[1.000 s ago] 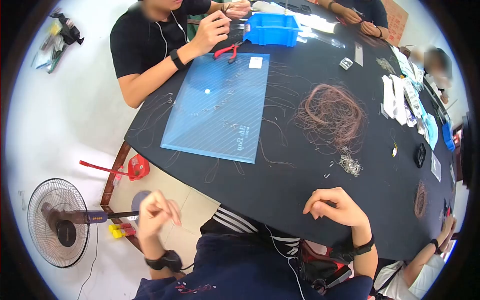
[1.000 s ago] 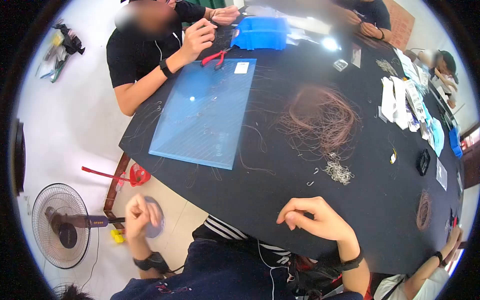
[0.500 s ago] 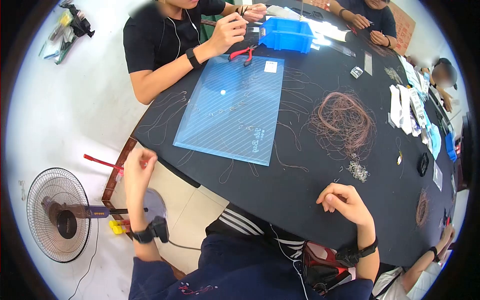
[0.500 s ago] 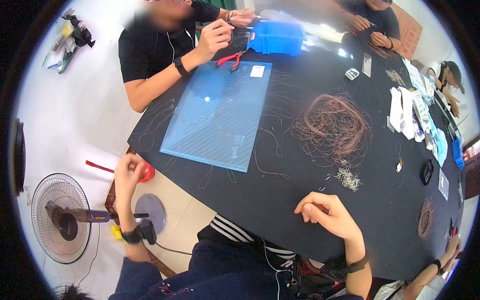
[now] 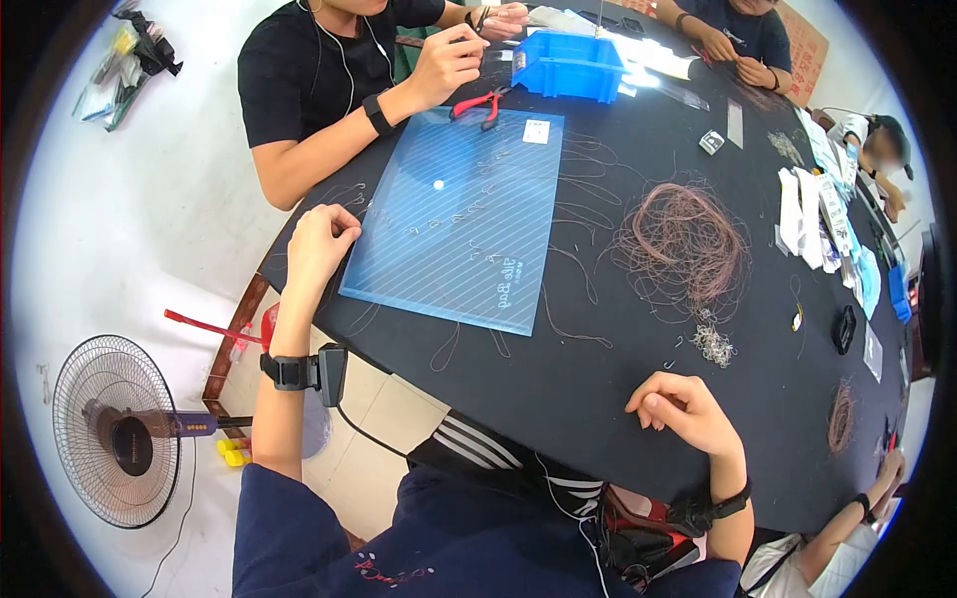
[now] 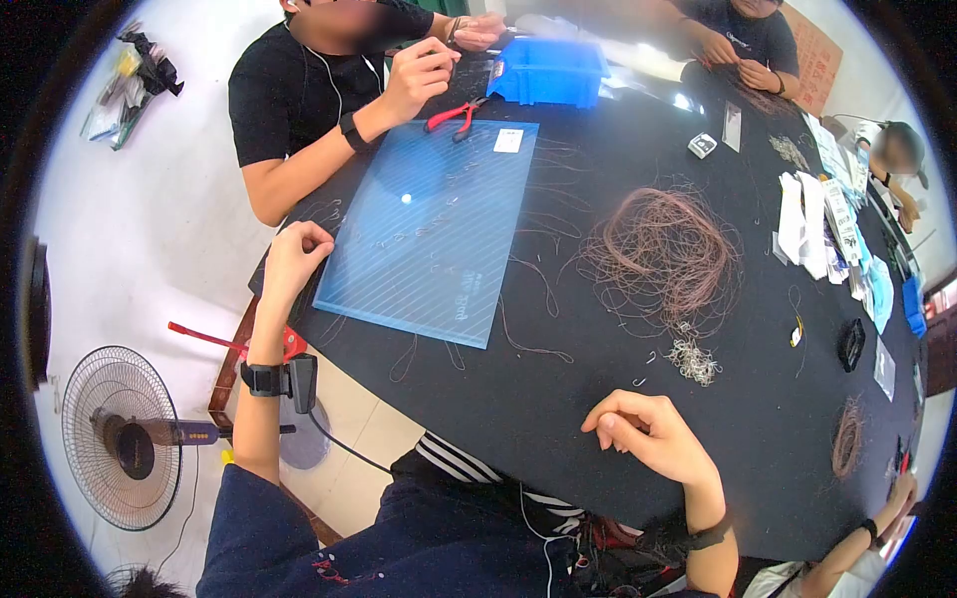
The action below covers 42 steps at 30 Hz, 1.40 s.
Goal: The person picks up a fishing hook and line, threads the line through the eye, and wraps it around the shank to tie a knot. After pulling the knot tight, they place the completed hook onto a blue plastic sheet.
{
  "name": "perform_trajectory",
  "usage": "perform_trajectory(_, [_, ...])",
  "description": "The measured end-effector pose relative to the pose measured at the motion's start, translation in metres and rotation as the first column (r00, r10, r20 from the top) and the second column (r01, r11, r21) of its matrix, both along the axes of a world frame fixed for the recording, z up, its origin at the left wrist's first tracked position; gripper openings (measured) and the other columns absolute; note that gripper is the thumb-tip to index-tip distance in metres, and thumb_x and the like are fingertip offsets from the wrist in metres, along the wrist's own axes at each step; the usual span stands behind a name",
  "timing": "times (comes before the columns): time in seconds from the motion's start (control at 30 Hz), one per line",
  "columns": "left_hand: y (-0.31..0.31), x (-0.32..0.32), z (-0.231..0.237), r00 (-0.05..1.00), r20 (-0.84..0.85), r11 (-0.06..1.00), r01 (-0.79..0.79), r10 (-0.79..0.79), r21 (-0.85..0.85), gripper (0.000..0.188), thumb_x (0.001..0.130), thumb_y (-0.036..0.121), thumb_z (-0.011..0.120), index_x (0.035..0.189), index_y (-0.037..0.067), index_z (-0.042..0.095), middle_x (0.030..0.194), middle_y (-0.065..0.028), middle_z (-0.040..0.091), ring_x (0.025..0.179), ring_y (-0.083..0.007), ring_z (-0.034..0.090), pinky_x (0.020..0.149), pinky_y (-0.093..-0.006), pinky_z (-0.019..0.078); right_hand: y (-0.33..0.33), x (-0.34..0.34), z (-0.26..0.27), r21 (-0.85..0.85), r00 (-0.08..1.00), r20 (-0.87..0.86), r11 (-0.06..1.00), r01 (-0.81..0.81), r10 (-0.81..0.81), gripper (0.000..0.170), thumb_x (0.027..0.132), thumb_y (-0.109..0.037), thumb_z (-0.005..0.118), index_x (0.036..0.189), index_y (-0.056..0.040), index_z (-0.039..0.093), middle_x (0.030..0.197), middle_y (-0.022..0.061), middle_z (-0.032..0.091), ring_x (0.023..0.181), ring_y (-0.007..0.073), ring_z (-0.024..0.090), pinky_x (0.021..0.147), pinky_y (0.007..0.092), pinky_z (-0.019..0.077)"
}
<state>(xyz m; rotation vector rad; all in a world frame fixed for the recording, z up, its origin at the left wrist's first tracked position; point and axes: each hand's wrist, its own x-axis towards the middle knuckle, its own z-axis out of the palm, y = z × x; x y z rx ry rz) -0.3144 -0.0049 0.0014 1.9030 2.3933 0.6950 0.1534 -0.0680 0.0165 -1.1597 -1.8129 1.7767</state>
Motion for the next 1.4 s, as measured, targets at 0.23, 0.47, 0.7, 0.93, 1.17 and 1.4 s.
perform_trajectory(0.23, [0.012, 0.009, 0.0, 0.999, -0.011, 0.999, 0.04, -0.04, 0.026, 0.011, 0.072, 0.011, 0.07, 0.082, 0.006, 0.068, 0.079, -0.0067, 0.064, 0.071, -0.019, 0.058, 0.067, -0.0336, 0.0469, 0.0, 0.0, 0.0, -0.005, 1.0, 0.004, 1.0, 0.009, -0.009, 0.018, 0.094, -0.012, 0.053, 0.093, 0.0003, 0.066, 0.069, 0.0013, 0.059, 0.063, 0.0054, 0.052, 0.055, 0.0213, 0.0418])
perform_trajectory(0.47, [0.02, 0.014, 0.002, 0.997, -0.036, 0.998, 0.062, -0.061, 0.016, 0.009, 0.073, 0.009, 0.069, 0.082, 0.006, 0.068, 0.077, -0.0061, 0.065, 0.07, -0.0184, 0.06, 0.066, -0.0333, 0.0473, 0.0, -0.001, -0.001, -0.012, 1.0, -0.012, 1.0, 0.015, -0.015, 0.018, 0.094, -0.012, 0.053, 0.093, 0.0003, 0.066, 0.069, 0.0014, 0.059, 0.062, 0.0055, 0.052, 0.055, 0.0213, 0.042])
perform_trajectory(0.7, [0.009, 0.006, 0.008, 1.0, 0.019, 0.997, 0.021, -0.023, 0.08, 0.009, 0.076, 0.013, 0.069, 0.081, 0.007, 0.066, 0.077, -0.0059, 0.063, 0.074, -0.0194, 0.059, 0.068, -0.0334, 0.0467, 0.0, 0.0, -0.003, -0.002, 1.0, -0.009, 1.0, 0.016, -0.016, 0.019, 0.094, -0.013, 0.052, 0.093, 0.0, 0.066, 0.068, 0.0012, 0.058, 0.061, 0.0056, 0.051, 0.053, 0.0209, 0.0403])
perform_trajectory(0.93, [-0.039, 0.023, 0.068, 0.999, 0.001, 0.968, 0.041, -0.043, 0.247, 0.007, 0.075, 0.008, 0.07, 0.079, 0.007, 0.064, 0.076, -0.0011, 0.061, 0.072, -0.0159, 0.053, 0.063, -0.0285, 0.0421, 0.001, 0.001, -0.004, 0.006, 1.0, -0.02, 1.0, 0.009, -0.008, 0.019, 0.094, -0.013, 0.052, 0.093, -0.0008, 0.067, 0.068, 0.001, 0.058, 0.06, 0.0056, 0.051, 0.052, 0.0209, 0.0395])
perform_trajectory(1.17, [-0.035, 0.083, 0.113, 0.899, 0.235, 0.924, 0.327, -0.369, 0.2, 0.007, 0.077, 0.008, 0.069, 0.082, 0.007, 0.065, 0.077, 0.0043, 0.062, 0.065, -0.0063, 0.047, 0.058, -0.0219, 0.0359, -0.001, 0.001, -0.006, 0.023, 1.0, -0.017, 1.0, 0.0, 0.0, 0.02, 0.095, -0.014, 0.052, 0.093, -0.0012, 0.066, 0.068, 0.0006, 0.058, 0.06, 0.0056, 0.05, 0.052, 0.021, 0.0394])
perform_trajectory(1.4, [0.061, 0.161, 0.116, 0.565, 0.302, 0.638, 0.631, -0.768, 0.442, 0.012, 0.081, 0.015, 0.069, 0.087, 0.005, 0.067, 0.076, 0.001, 0.063, 0.068, -0.0046, 0.054, 0.062, -0.0213, 0.0447, -0.001, 0.003, -0.006, 0.035, 1.0, -0.006, 0.999, -0.005, 0.005, 0.02, 0.095, -0.015, 0.051, 0.094, -0.0019, 0.066, 0.067, 0.0004, 0.058, 0.059, 0.0057, 0.051, 0.052, 0.0214, 0.0404])
